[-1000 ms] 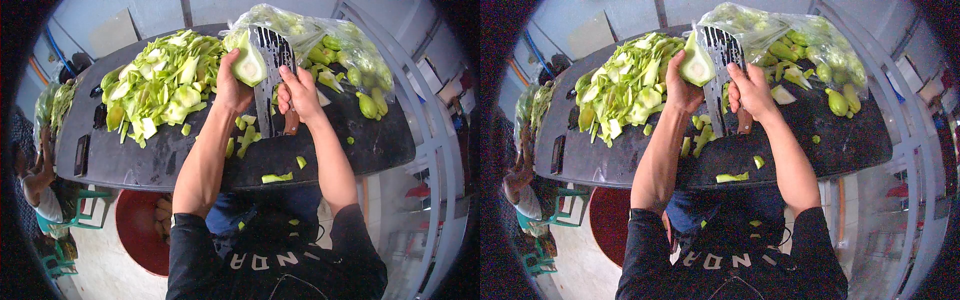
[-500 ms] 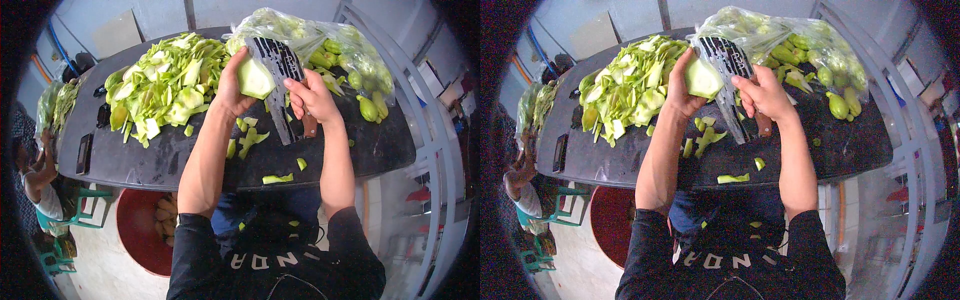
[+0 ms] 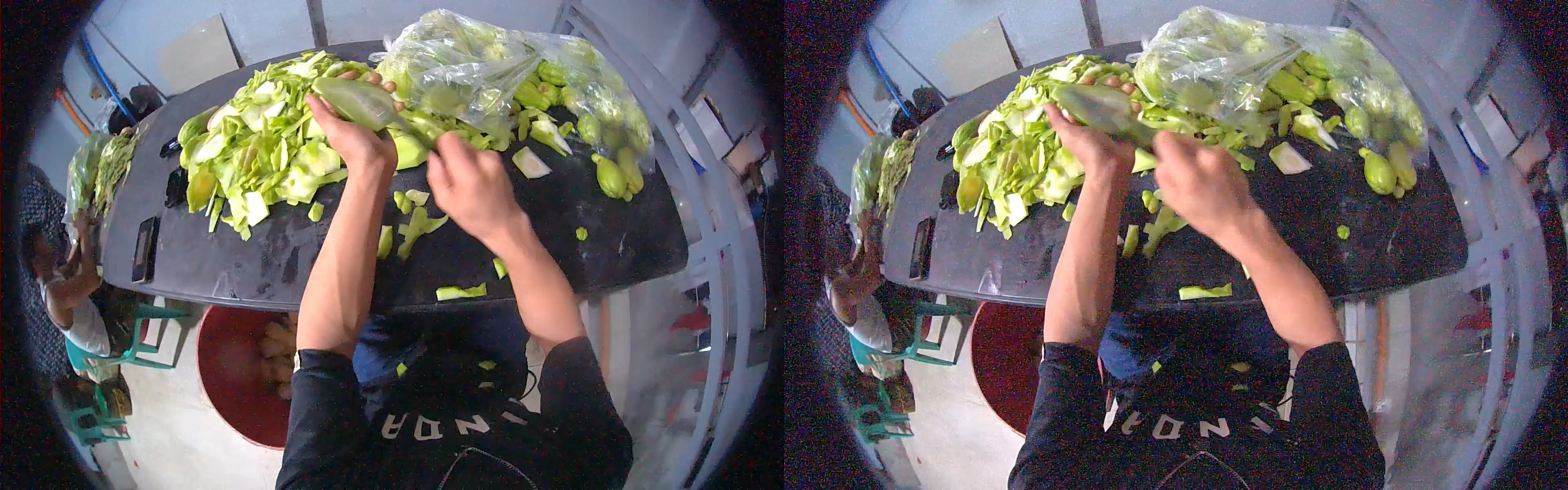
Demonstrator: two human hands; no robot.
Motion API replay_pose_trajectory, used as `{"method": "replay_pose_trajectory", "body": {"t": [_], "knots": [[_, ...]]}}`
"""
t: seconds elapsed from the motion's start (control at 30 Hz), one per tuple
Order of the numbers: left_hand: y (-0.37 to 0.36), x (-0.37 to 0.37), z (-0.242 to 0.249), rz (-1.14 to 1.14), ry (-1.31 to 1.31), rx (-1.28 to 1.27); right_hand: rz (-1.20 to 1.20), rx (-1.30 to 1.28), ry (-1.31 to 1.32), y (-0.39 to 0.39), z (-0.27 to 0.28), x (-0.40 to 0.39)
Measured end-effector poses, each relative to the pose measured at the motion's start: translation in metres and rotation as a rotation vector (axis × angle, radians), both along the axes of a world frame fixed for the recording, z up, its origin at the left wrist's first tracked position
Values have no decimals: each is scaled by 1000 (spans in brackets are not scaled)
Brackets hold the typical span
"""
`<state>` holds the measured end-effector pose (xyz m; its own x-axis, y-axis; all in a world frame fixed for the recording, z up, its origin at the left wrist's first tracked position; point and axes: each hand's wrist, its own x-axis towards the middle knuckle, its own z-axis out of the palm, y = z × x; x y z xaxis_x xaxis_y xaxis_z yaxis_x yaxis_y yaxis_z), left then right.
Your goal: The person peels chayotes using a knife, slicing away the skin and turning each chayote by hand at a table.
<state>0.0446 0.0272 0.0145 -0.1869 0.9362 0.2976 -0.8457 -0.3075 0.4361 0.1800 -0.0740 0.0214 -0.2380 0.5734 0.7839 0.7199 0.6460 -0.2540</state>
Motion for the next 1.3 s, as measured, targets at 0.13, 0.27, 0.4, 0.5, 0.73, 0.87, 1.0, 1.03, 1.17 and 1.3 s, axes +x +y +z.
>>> {"method": "replay_pose_trajectory", "body": {"t": [0.13, 0.27, 0.4, 0.5, 0.73, 0.87, 1.0, 1.03, 1.17, 1.3], "knots": [[11, -10, -13, -249, -197, 308, 46, 69, -111, -7, -9, -16], [14, -10, -18, -95, -123, 252, 29, 84, -163, -8, -12, -18], [24, -20, -27, -411, -352, 403, 6, 89, -190, -7, -11, -17], [24, -19, -25, -348, -317, 379, -13, 114, -212, -7, -12, -17], [13, -13, -17, -201, -192, 382, 15, 104, -166, -5, -12, -16], [9, -8, -13, -101, -94, 357, 26, 58, -143, -4, -14, -14], [-2, 5, -9, -111, -123, 283, 12, 68, -127, 0, -13, -14], [-5, 9, -7, -73, -98, 227, 7, 58, -123, 2, -15, -13], [-11, 15, -9, -90, -39, 214, -12, 49, -112, 6, -15, -11], [-13, 18, -7, -32, 21, 187, 2, 42, -99, 6, -17, -13]]}}
